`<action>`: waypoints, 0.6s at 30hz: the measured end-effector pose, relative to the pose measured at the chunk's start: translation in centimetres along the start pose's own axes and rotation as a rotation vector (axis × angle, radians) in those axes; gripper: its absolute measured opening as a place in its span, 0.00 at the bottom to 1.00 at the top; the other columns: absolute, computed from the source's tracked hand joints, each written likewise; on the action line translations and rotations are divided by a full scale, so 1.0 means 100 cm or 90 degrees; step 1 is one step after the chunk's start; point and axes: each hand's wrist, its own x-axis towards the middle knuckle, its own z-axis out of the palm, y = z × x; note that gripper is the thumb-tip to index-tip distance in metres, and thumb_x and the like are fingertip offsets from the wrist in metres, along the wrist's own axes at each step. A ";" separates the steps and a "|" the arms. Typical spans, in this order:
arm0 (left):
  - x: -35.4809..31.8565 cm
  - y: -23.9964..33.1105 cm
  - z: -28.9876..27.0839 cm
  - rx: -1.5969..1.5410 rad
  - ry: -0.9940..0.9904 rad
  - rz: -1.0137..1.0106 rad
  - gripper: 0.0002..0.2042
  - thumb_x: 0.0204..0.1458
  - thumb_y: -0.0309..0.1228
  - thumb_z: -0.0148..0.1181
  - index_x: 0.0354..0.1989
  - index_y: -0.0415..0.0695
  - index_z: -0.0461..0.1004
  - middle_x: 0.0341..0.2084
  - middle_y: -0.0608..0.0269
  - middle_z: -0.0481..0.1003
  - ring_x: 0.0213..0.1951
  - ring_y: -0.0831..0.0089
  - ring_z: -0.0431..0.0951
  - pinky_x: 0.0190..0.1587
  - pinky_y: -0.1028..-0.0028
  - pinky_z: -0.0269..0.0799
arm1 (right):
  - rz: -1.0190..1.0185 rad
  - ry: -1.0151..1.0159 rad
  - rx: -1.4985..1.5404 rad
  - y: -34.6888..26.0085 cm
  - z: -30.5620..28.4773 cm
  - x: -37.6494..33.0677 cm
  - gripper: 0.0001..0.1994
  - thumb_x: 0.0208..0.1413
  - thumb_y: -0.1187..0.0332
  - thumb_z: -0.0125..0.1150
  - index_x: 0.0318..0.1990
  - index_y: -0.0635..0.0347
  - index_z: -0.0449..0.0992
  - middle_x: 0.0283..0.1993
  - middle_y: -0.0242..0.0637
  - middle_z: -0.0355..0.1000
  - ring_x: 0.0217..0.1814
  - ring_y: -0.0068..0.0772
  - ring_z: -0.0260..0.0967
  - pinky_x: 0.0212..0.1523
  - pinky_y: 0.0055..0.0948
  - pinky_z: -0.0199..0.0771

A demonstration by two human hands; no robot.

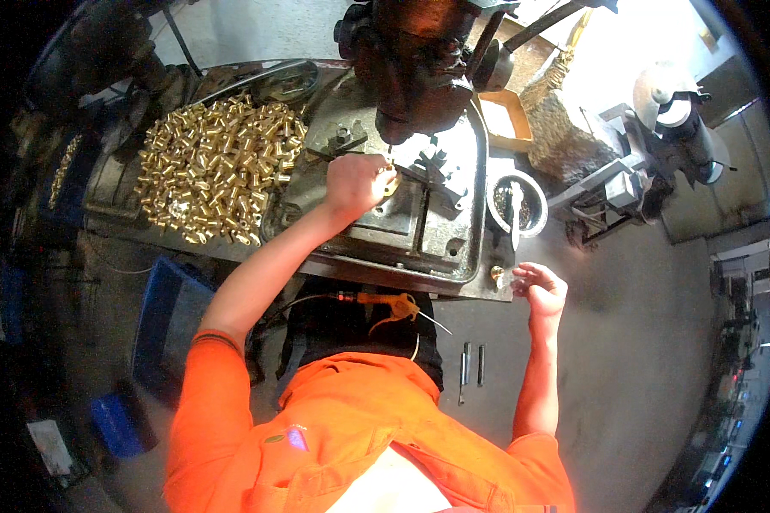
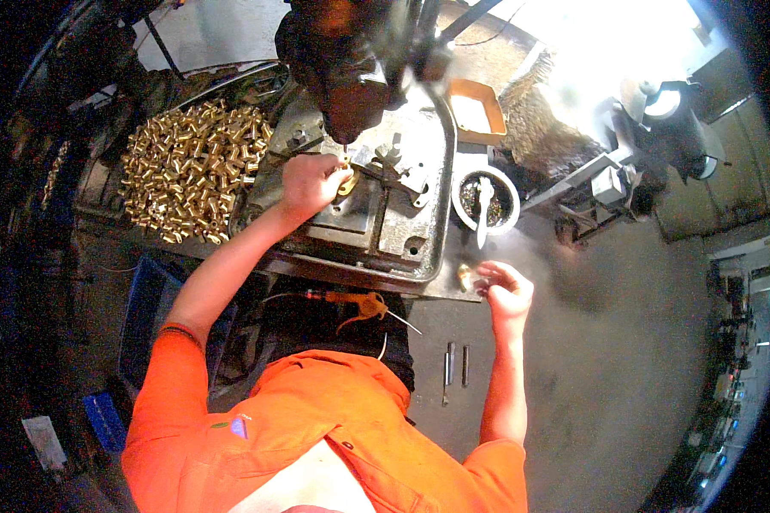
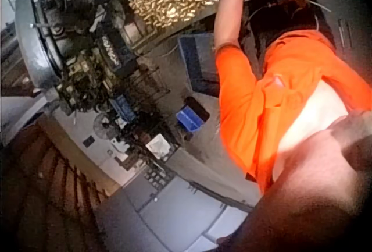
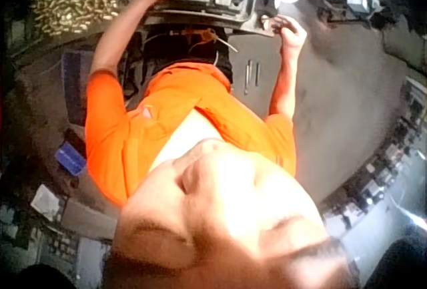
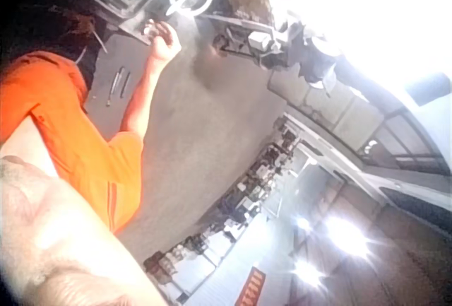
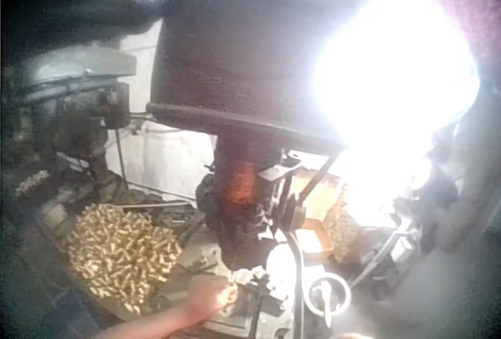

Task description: The person walks to a workbench and repeatedly picks up small brass components, inserts a pin, and uses a screwdriver to tighten or adjust them. The person places the finished components into a blue bin.

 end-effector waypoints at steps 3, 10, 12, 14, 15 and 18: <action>0.002 0.001 -0.007 -0.074 -0.010 -0.038 0.06 0.40 0.35 0.64 0.21 0.46 0.78 0.14 0.59 0.73 0.19 0.65 0.75 0.22 0.70 0.67 | 0.085 0.110 0.027 0.003 -0.003 0.024 0.26 0.37 0.83 0.37 0.49 0.67 0.70 0.47 0.50 0.69 0.36 0.37 0.74 0.32 0.29 0.77; 0.001 -0.001 -0.001 0.001 -0.029 -0.038 0.08 0.40 0.37 0.64 0.25 0.47 0.77 0.13 0.60 0.72 0.18 0.63 0.75 0.22 0.68 0.68 | 0.252 0.020 0.097 -0.018 0.016 0.056 0.23 0.50 0.77 0.34 0.54 0.64 0.65 0.39 0.48 0.70 0.34 0.41 0.74 0.28 0.29 0.81; 0.002 -0.001 -0.001 -0.007 -0.032 -0.039 0.09 0.41 0.37 0.64 0.26 0.47 0.76 0.13 0.60 0.72 0.18 0.63 0.74 0.22 0.67 0.67 | 0.289 0.026 0.160 -0.025 0.020 0.060 0.15 0.56 0.69 0.44 0.50 0.63 0.68 0.32 0.40 0.70 0.27 0.31 0.71 0.25 0.24 0.77; 0.001 -0.001 0.000 -0.008 -0.030 -0.038 0.09 0.41 0.38 0.64 0.27 0.47 0.76 0.13 0.60 0.72 0.18 0.63 0.74 0.22 0.66 0.67 | 0.262 0.036 0.211 -0.020 0.018 0.071 0.14 0.56 0.66 0.49 0.47 0.63 0.70 0.28 0.36 0.68 0.24 0.26 0.67 0.21 0.21 0.72; 0.000 -0.004 0.002 -0.005 -0.026 -0.038 0.09 0.41 0.38 0.63 0.27 0.47 0.76 0.13 0.60 0.72 0.18 0.63 0.74 0.21 0.66 0.67 | 0.248 0.041 0.236 -0.021 0.018 0.075 0.14 0.56 0.65 0.51 0.46 0.63 0.71 0.26 0.33 0.66 0.22 0.24 0.64 0.20 0.19 0.70; -0.004 -0.003 -0.002 0.007 -0.043 -0.051 0.10 0.42 0.38 0.63 0.30 0.47 0.76 0.13 0.60 0.72 0.18 0.62 0.74 0.21 0.66 0.67 | 0.028 0.103 0.207 -0.017 0.017 0.079 0.14 0.49 0.78 0.42 0.42 0.68 0.71 0.23 0.27 0.59 0.18 0.17 0.52 0.16 0.16 0.53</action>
